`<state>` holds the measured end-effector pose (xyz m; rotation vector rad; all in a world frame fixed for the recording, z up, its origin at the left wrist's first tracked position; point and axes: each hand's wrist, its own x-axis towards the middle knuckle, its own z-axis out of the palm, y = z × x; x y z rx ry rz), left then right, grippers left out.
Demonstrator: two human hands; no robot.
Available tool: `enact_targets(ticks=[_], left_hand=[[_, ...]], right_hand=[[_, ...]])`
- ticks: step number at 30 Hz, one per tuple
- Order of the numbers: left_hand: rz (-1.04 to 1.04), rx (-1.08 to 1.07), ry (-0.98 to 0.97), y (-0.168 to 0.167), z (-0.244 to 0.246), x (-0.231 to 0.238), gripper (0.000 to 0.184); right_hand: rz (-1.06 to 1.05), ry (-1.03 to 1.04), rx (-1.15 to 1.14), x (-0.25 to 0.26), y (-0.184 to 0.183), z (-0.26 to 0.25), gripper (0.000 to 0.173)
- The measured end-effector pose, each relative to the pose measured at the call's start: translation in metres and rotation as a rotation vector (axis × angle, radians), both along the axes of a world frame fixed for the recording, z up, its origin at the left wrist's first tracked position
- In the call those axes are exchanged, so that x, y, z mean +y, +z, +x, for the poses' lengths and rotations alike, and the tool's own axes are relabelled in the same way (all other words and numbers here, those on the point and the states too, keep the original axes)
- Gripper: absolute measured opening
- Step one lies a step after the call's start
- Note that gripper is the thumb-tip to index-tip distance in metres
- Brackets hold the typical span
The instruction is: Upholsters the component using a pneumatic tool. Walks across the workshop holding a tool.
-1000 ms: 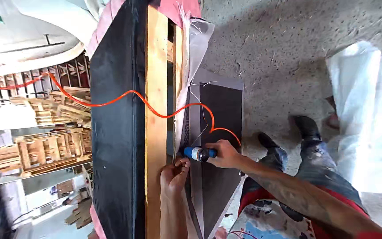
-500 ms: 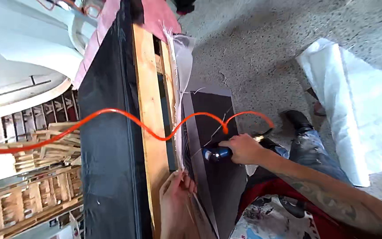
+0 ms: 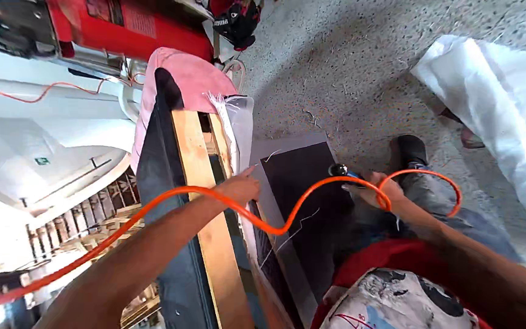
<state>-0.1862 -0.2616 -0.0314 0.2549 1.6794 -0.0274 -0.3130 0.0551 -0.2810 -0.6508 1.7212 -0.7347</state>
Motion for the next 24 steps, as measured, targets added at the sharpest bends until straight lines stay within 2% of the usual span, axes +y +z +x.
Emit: enact_targets(ticks=[3, 6, 10, 13, 15, 19, 21, 24], left_hand=[[0.066, -0.078, 0.014, -0.004, 0.002, 0.001, 0.008], [0.130, -0.102, 0.019, 0.002, 0.001, 0.000, 0.023], [0.213, 0.015, 0.041, -0.004, 0.018, -0.009, 0.010], [0.257, 0.059, -0.002, 0.000, 0.017, -0.010, 0.013], [0.259, 0.004, -0.022, 0.007, 0.012, -0.006, 0.018], [0.302, -0.044, -0.004, 0.022, 0.009, -0.006, 0.019], [0.336, -0.048, -0.047, 0.023, 0.012, -0.009, 0.017], [0.328, 0.037, -0.072, 0.026, 0.030, -0.015, 0.012]], right_hand=[[0.016, -0.022, -0.040, -0.002, 0.006, -0.023, 0.051], [0.064, -0.052, 0.006, -0.003, 0.009, -0.044, 0.051], [0.076, -0.142, -0.007, -0.006, 0.011, -0.054, 0.057], [0.018, -0.171, -0.011, -0.013, 0.024, -0.048, 0.054], [-0.015, -0.086, -0.034, -0.022, 0.039, -0.041, 0.053], [-0.031, 0.213, 0.023, -0.049, 0.079, -0.006, 0.051], [-0.211, 0.230, 0.053, -0.050, 0.087, 0.022, 0.041], [-0.460, 0.330, -0.072, -0.060, 0.101, 0.058, 0.031]])
